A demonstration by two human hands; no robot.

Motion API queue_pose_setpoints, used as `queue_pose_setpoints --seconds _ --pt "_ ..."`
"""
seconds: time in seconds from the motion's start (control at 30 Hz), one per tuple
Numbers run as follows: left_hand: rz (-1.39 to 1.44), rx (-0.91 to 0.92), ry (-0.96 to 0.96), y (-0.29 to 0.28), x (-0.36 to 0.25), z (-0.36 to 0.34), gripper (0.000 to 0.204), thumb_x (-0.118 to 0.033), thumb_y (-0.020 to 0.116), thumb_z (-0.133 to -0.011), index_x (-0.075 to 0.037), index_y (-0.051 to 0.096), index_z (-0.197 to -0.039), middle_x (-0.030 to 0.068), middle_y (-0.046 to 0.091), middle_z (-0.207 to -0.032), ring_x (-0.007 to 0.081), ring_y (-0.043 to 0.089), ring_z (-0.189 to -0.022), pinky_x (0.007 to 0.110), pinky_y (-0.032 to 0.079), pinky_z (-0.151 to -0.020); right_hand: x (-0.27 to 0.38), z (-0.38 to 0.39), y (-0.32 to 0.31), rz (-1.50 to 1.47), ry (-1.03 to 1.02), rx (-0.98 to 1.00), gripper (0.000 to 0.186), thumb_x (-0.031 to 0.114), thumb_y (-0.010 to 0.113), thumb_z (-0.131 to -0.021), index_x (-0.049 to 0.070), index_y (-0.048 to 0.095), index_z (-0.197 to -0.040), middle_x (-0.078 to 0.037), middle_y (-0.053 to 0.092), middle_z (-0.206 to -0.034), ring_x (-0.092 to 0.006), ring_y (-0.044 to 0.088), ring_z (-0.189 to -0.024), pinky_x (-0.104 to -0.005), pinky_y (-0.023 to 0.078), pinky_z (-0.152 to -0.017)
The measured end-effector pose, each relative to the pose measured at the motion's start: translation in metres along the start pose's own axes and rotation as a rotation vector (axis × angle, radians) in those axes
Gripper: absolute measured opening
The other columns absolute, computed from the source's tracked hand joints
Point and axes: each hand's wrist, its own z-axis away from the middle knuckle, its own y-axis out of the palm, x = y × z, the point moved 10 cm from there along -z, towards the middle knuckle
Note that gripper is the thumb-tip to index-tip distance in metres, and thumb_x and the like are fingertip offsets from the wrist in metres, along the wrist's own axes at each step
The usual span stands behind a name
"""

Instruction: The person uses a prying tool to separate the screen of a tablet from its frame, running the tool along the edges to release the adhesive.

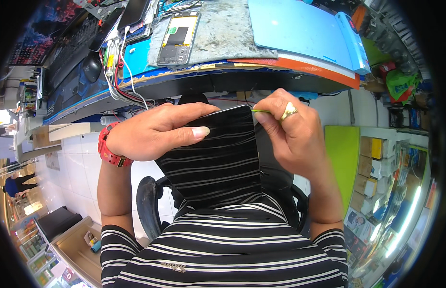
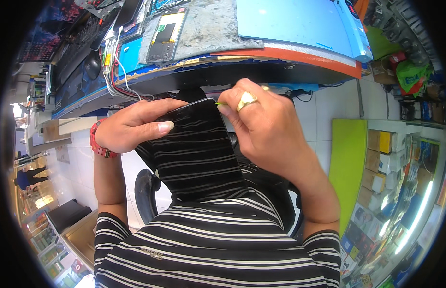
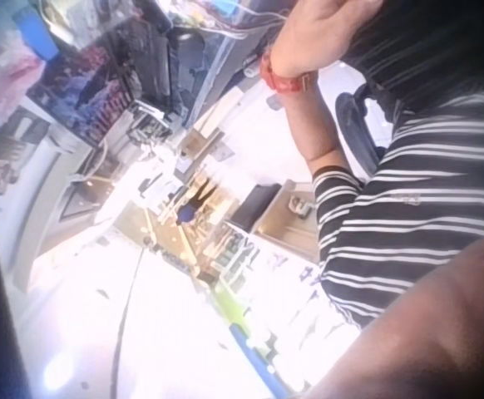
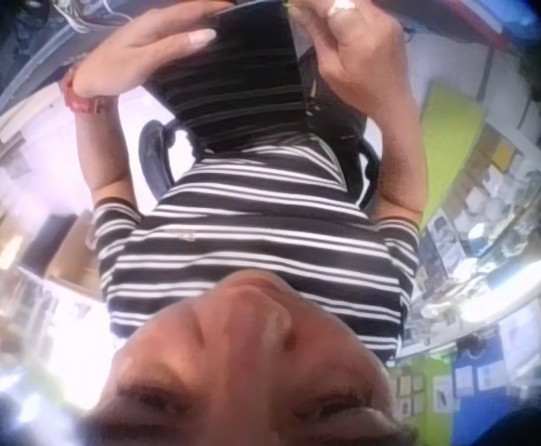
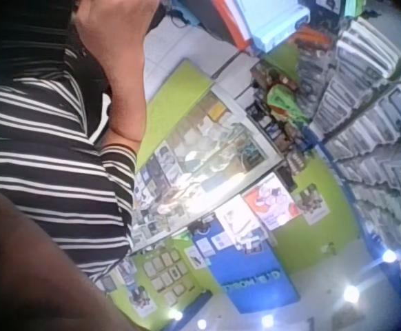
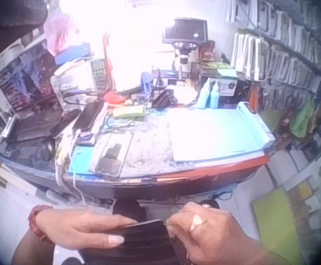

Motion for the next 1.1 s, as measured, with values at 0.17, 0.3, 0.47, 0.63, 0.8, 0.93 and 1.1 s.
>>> queue_pose_setpoints --seconds 0.17,0.3,0.47,0.63,0.8,0.93,1.1 --pt "-0.027 0.049 -0.08 0.003 -0.011 -0.006 0.055 -0.029 0.057 -0.11 0.007 0.05 -0.151 0.0049 0.063 -0.091 0.0093 0.053 -0.076 0.028 0.043 -0.068 0.016 -0.015 0.0 0.188 -0.26 0.189 0.015 0.001 0.074 -0.091 0.003 0.063 -0.101 -0.012 0.065 -0.088 -0.0344 0.062 -0.073 -0.042 0.048 -0.062" --pt "-0.048 0.074 -0.081 0.007 -0.008 -0.007 0.057 -0.032 0.057 -0.111 0.007 0.05 -0.151 0.0069 0.064 -0.086 0.0115 0.055 -0.073 0.03 0.045 -0.068 0.021 -0.019 0.004 0.293 -0.333 0.27 0.018 0.001 0.076 -0.088 0.003 0.064 -0.101 -0.012 0.066 -0.09 -0.035 0.065 -0.074 -0.044 0.049 -0.061" --pt "-0.08 0.033 0.001 0.006 -0.01 -0.009 0.054 -0.036 0.056 -0.112 0.003 0.053 -0.15 0.0039 0.057 -0.071 0.0111 0.05 -0.063 0.031 0.041 -0.058 0.022 -0.022 0.003 0.256 -0.359 0.293 0.017 0.002 0.078 -0.086 0.003 0.065 -0.098 -0.012 0.068 -0.09 -0.0348 0.066 -0.073 -0.0435 0.051 -0.061" --pt "-0.129 0.028 0.001 0.006 -0.007 -0.009 0.054 -0.036 0.056 -0.112 0.003 0.054 -0.149 0.005 0.058 -0.069 0.0125 0.052 -0.062 0.032 0.042 -0.057 0.028 -0.022 0.001 0.283 -0.402 0.244 0.015 0.003 0.078 -0.086 0.001 0.066 -0.094 -0.012 0.068 -0.086 -0.0344 0.066 -0.069 -0.0428 0.051 -0.058" --pt "-0.115 0.038 0.04 0.006 -0.012 -0.01 0.053 -0.036 0.056 -0.112 0.003 0.054 -0.148 0.0069 0.061 -0.071 0.0139 0.055 -0.063 0.033 0.044 -0.058 0.033 -0.023 0.005 0.393 -0.424 0.329 0.01 0.004 0.074 -0.089 0.0 0.065 -0.093 -0.011 0.063 -0.081 -0.0308 0.064 -0.065 -0.0405 0.05 -0.056" --pt "-0.104 0.034 0.064 0.007 -0.014 -0.011 0.052 -0.035 0.056 -0.112 0.003 0.054 -0.147 0.0094 0.064 -0.074 0.0155 0.058 -0.064 0.033 0.046 -0.059 0.035 -0.022 0.008 0.438 -0.476 0.347 0.01 0.006 0.071 -0.088 0.001 0.065 -0.093 -0.01 0.062 -0.082 -0.028 0.064 -0.065 -0.0391 0.05 -0.055" --pt "-0.11 0.058 -0.001 0.008 -0.014 -0.012 0.053 -0.035 0.057 -0.111 0.006 0.054 -0.146 0.013 0.067 -0.076 0.0171 0.061 -0.066 0.035 0.048 -0.06 0.044 -0.013 0.017 0.621 -0.62 0.379 0.014 0.011 0.07 -0.082 0.004 0.066 -0.093 -0.005 0.059 -0.081 -0.0198 0.064 -0.066 -0.0346 0.05 -0.055"
